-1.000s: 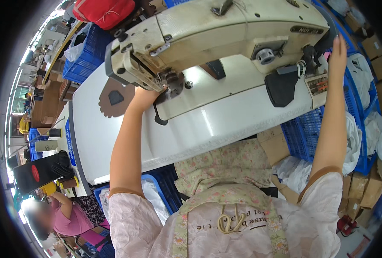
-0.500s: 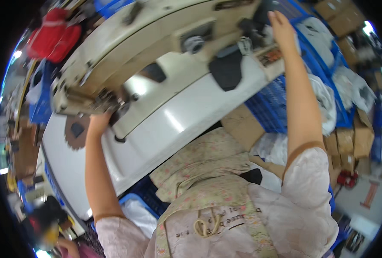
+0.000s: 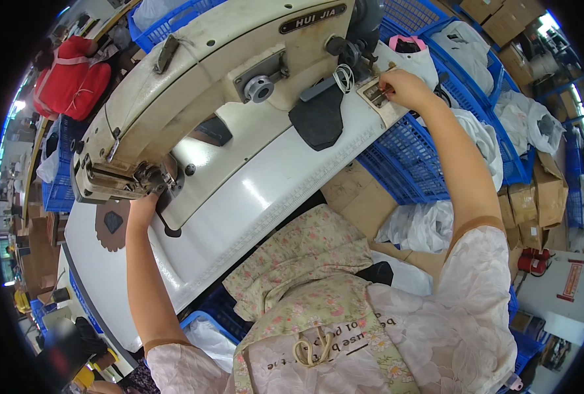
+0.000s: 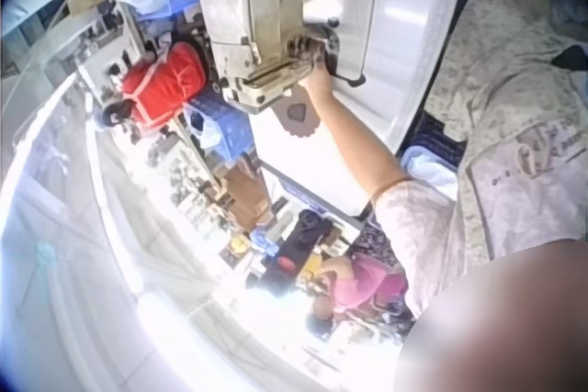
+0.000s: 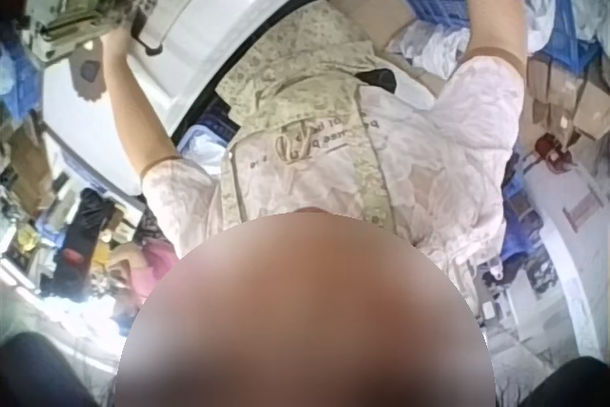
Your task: Stitch together various leather and synthetic components of a shoe upper using an industrial sewing machine.
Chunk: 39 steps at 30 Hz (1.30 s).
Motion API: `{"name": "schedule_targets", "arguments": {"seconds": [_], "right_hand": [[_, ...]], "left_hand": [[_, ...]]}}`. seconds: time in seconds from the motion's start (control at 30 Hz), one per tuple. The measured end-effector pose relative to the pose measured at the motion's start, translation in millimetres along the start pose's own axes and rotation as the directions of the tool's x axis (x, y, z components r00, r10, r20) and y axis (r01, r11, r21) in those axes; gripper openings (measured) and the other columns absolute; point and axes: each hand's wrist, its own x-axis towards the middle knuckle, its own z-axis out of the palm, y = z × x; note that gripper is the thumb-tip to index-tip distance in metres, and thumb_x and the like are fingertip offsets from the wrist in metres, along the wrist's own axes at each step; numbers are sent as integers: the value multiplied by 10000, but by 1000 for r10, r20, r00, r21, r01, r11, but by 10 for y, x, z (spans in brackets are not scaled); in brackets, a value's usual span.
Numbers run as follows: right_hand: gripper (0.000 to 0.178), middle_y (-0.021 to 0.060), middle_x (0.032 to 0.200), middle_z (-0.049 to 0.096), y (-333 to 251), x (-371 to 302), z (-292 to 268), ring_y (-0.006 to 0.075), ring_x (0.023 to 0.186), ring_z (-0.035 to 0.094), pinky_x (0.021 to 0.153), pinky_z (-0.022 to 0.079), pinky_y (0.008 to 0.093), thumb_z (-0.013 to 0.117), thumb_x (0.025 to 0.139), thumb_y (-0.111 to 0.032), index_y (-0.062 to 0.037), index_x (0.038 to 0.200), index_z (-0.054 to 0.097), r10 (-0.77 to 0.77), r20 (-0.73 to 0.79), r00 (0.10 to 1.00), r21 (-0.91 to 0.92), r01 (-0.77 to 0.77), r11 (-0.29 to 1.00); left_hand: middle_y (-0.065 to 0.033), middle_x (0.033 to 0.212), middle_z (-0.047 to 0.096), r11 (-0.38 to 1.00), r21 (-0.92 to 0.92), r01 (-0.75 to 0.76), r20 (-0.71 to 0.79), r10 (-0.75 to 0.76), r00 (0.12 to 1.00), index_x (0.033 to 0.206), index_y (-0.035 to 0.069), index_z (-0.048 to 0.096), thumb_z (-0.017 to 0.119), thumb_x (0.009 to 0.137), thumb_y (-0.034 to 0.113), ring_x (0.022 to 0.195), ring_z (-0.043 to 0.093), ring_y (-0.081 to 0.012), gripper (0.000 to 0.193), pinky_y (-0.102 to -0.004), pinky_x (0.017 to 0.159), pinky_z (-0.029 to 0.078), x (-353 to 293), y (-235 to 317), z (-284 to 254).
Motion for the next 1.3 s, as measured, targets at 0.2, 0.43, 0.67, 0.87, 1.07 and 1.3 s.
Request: {"name": "schedule_targets", "arguments": {"seconds": [0.2, 0.43, 0.67, 0.87, 1.07, 1.3], "right_hand": [[144, 87, 903, 641, 68, -25, -125, 308, 911, 596, 789, 488, 397, 708, 692, -72, -77, 816, 636, -86, -8, 996, -53, 85, 995], [162, 82, 1061, 625, -971, -530, -244, 174, 983, 613, 858, 496, 320, 599, 940, -130, -32, 1067, 575, 475, 31, 880, 998, -50, 28], [320, 9, 835, 595, -3282, -234, 73, 93, 622, 532, 527, 428, 227, 608, 888, -157, -55, 1188, 570, -361, 294, 885, 573, -466, -674], [908, 51, 955, 598, -4929, 72, 260, 52, 580, 398, 518, 357, 190, 716, 861, -131, 33, 1508, 100, -118, -395, 911, 871, 413, 265], [972, 115, 1154, 569, -5125, 382, 370, 62, 619, 402, 538, 383, 196, 715, 868, -124, 13, 1513, 1, -18, -523, 852, 823, 510, 249], [543, 85, 958, 647, -4801, 376, 437, 72, 610, 516, 518, 419, 213, 696, 830, -61, 7, 1322, 476, -131, -692, 710, 672, 700, 241]], "left_hand": [[-94, 1228, 636, 989, 140, -56, 3, 56, 998, 1198, 71, 629, 679, 838, 166, 1159, 567, -251, 376, -337, 1007, 400, -20, 103, -12], [-172, 1216, 579, 842, 540, -2, -244, 159, 957, 1167, 65, 618, 650, 866, 391, 1280, 434, -419, 444, -557, 1079, 293, -321, 270, 191], [-192, 1505, 344, 762, 646, -51, -130, 176, 976, 1332, 119, 498, 588, 890, 464, 1384, 288, -452, 567, -562, 1122, 228, -651, 213, 162], [-181, 1514, 341, 692, 718, -72, -151, 256, 955, 1389, 196, 484, 622, 815, 416, 1413, 264, -410, 630, -526, 1146, 198, -640, 33, 288], [-183, 1481, 403, 824, 566, -27, -195, 166, 967, 1354, 216, 541, 572, 858, 433, 1411, 292, -382, 542, -505, 1147, 206, -624, 23, 284], [-186, 1448, 438, 821, 571, -6, -237, 171, 956, 1361, 228, 548, 635, 821, 398, 1386, 328, -404, 573, -508, 1138, 242, -706, 177, 194]]}}
